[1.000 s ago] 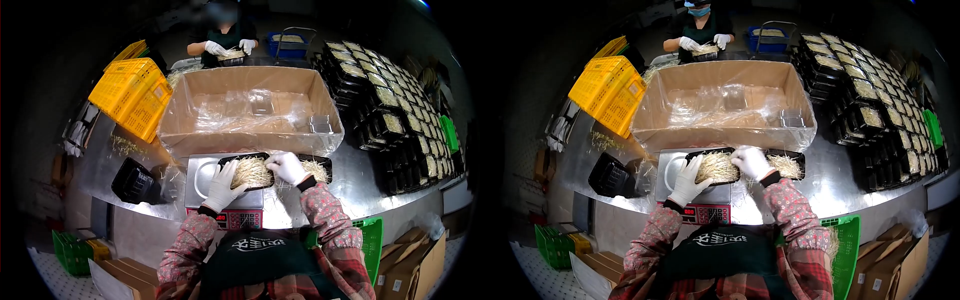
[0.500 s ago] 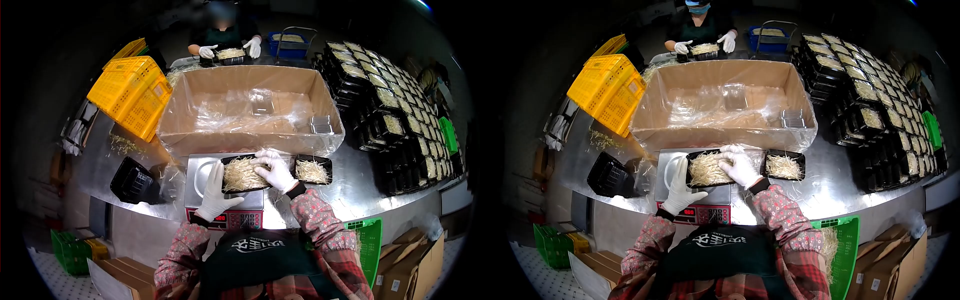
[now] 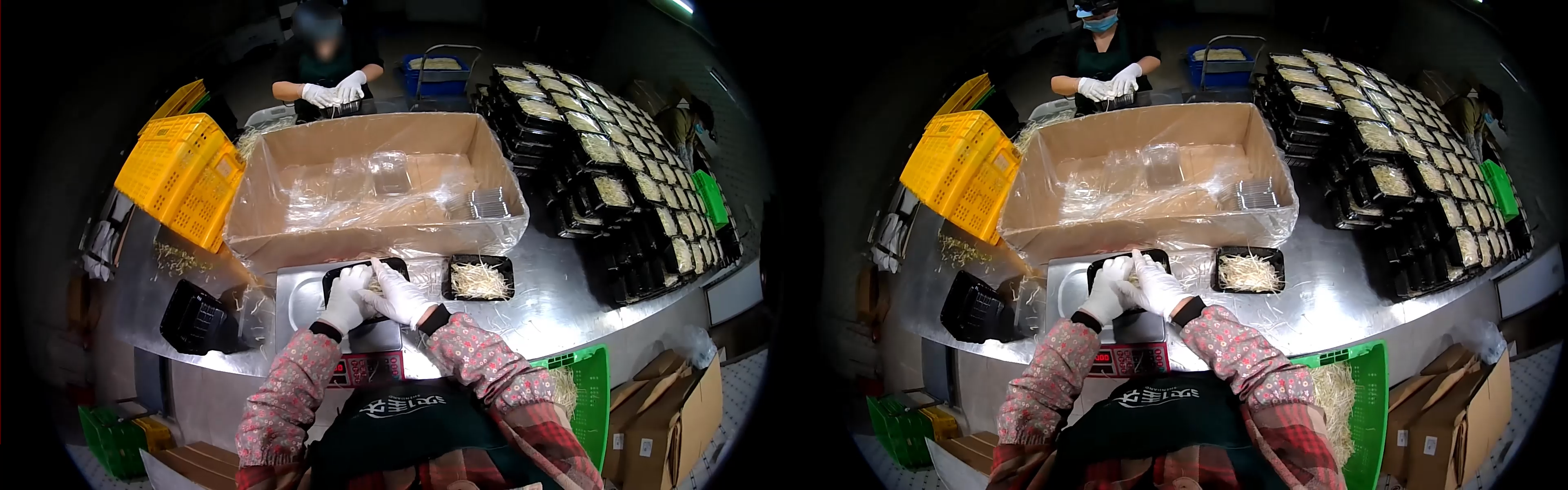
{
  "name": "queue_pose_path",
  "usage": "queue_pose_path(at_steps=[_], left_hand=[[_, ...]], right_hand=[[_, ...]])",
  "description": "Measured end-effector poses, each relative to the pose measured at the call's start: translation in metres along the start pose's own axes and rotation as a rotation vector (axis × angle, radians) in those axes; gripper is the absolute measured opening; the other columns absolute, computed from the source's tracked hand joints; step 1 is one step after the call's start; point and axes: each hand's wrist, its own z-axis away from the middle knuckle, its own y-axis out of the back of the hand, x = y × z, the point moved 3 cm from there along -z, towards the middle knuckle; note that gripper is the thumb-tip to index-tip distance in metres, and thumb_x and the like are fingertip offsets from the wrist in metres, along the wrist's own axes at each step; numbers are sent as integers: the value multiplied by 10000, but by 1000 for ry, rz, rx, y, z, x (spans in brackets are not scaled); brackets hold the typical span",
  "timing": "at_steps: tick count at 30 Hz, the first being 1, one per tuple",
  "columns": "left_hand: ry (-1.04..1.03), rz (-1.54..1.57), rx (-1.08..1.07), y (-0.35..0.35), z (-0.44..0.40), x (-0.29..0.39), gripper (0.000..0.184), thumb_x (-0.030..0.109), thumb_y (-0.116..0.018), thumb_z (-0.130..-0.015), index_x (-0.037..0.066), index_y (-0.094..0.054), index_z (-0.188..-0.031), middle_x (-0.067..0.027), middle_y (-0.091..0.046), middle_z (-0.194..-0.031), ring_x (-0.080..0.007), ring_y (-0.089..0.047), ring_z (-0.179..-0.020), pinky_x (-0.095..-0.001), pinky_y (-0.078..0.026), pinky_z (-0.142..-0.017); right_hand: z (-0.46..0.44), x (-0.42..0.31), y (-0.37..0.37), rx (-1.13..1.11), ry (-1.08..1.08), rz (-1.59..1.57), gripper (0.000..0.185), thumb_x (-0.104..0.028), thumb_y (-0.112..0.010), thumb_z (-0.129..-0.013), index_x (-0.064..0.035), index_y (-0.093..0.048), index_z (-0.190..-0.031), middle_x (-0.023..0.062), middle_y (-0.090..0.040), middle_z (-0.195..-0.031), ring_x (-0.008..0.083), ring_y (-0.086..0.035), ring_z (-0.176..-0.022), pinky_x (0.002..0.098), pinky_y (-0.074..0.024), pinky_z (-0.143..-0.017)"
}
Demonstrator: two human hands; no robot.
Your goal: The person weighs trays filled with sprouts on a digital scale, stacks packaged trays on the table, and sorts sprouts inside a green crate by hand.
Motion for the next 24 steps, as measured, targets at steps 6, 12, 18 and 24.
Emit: queue_pose_path(at_steps=[6, 12, 18, 24], left_hand=[[66, 153, 201, 32, 25, 30, 798, 472, -730, -765, 37, -449, -1372, -170, -507, -1322, -346, -446, -1252, -440, -333, -1056], [129, 153, 216, 11, 21, 25, 398, 293, -516, -931, 134, -553, -1295, -85, -545, -1218, -293, -491, -1145, -456, -381, -969], [107, 138, 157, 9, 18, 18, 412, 303, -511, -934, 133, -544, -1307, -99, -513, -1249, -310, -473, -1151, -456, -381, -962], [4, 242, 216, 46, 34, 18, 483, 273, -569, -925, 131, -496, -1381, -142, -476, -1394, -354, -441, -1270, -434, -349, -1064]], right_hand=[[-54, 82, 129, 497, -81, 228, 778, -470, -683, -815, -13, -439, -1396, 220, -498, -1382, 338, -456, -1303, 411, -357, -1089], [-100, 187, 196, -206, -698, 695, 646, -551, -645, -802, -116, -598, -1277, 131, -580, -1326, 288, -511, -1276, 515, -327, -1080], [-94, 198, 194, 65, -498, 732, 272, -392, -695, -770, -156, -755, -892, 105, -710, -1027, 275, -643, -1053, 428, -491, -896], [-50, 100, 241, 676, 200, 595, 144, -167, -656, -873, -128, -712, -999, 77, -673, -915, 276, -638, -853, 353, -520, -725]])
